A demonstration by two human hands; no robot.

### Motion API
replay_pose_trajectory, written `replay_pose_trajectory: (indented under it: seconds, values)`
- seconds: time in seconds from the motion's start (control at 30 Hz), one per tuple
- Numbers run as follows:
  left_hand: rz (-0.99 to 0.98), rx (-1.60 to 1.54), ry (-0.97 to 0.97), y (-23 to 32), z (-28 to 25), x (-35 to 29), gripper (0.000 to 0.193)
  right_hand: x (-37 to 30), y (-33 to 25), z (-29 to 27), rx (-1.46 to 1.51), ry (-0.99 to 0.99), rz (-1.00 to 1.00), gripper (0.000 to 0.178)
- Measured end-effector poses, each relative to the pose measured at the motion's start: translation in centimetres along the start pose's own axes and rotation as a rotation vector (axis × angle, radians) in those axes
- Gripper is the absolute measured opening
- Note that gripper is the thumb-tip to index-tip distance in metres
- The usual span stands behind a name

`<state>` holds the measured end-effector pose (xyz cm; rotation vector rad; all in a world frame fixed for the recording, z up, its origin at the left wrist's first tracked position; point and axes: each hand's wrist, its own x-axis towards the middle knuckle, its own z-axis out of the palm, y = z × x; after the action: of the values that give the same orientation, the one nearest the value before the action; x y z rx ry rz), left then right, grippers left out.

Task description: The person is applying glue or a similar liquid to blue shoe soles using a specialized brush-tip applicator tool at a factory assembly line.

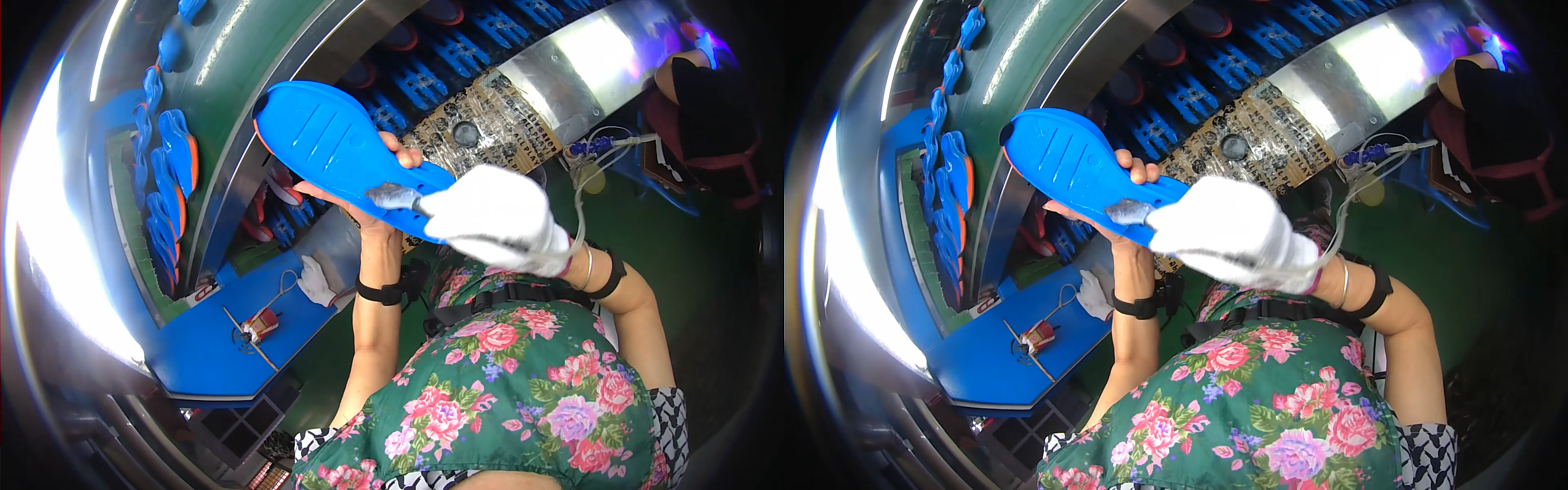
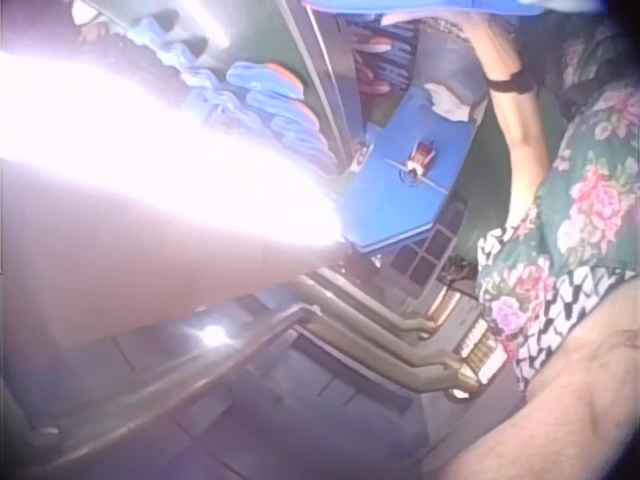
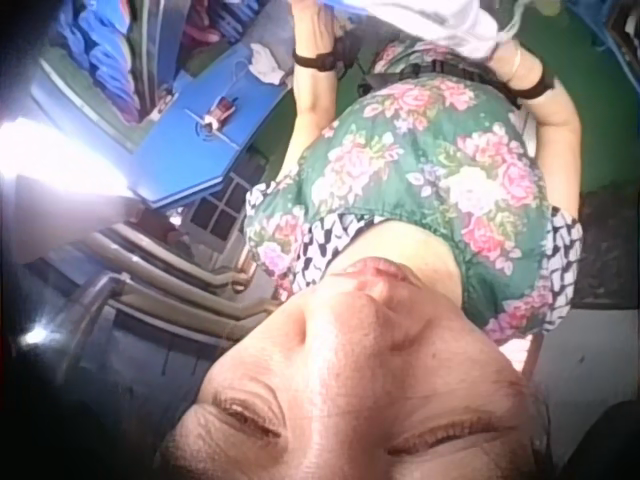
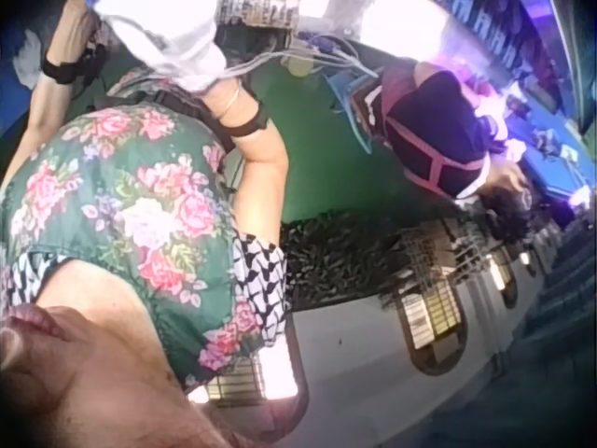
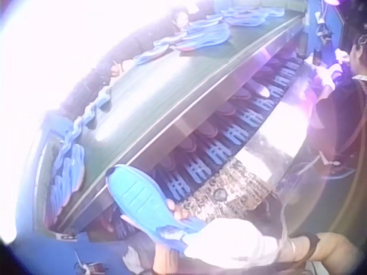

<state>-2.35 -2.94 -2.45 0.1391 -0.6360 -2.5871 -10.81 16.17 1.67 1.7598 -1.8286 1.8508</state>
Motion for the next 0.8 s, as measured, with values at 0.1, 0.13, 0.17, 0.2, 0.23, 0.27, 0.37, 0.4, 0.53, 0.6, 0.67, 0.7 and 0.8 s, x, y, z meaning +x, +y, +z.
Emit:
replay_pose_trajectory:
  seconds: [0.1,0.13,0.17,0.2,0.23,0.27,0.37,0.4,0.53,0.6,0.67,0.7,0.8]
  values:
    - [-0.059,-0.046,0.069,0.2,-0.4,0.1,0.12,-0.4,-0.4,0.6,0.207,-0.01,0.08,0.026]
    - [-0.033,-0.075,0.059,0.3,-0.4,0.1,0.119,0.0,-0.3,0.1,0.31,-0.03,0.113,0.025]
    - [-0.008,-0.104,0.049,0.4,-0.4,0.1,0.119,0.0,0.0,0.2,0.389,0.01,0.195,0.022]
    - [-0.007,-0.105,0.051,0.5,-0.9,0.1,0.119,-0.2,0.3,0.4,0.468,0.049,0.276,0.019]
    - [-0.017,-0.056,-0.017,0.7,-1.7,0.1,0.114,-0.4,0.5,0.1,0.331,0.074,0.239,0.021]
    - [-0.027,-0.007,-0.085,0.9,-2.2,0.1,0.111,-0.4,0.4,0.2,0.333,0.072,0.241,0.021]
    - [-0.03,-0.058,0.102,0.5,-1.3,0.4,0.117,-1.3,0.0,0.5,0.048,-0.046,0.031,0.029]
    - [-0.031,-0.058,0.105,0.6,-1.3,0.3,0.117,-1.3,-0.4,1.0,0.093,-0.064,0.073,0.025]
    - [-0.082,-0.122,0.11,1.4,-1.8,0.3,0.119,-1.3,0.5,0.6,0.493,0.033,0.339,0.017]
    - [-0.101,-0.087,0.106,1.8,-2.1,0.5,0.119,-1.2,0.6,0.0,0.372,0.072,0.364,0.018]
    - [-0.138,0.004,0.125,1.8,-2.0,0.8,0.118,-1.3,0.6,-0.2,0.106,-0.051,0.129,0.024]
    - [-0.206,0.068,0.073,2.0,-2.5,1.0,0.117,-1.8,0.4,0.3,0.045,-0.099,0.061,0.029]
    - [-0.253,0.013,0.031,2.3,-3.2,1.1,0.117,-1.7,0.7,0.4,0.307,-0.188,0.113,0.026]
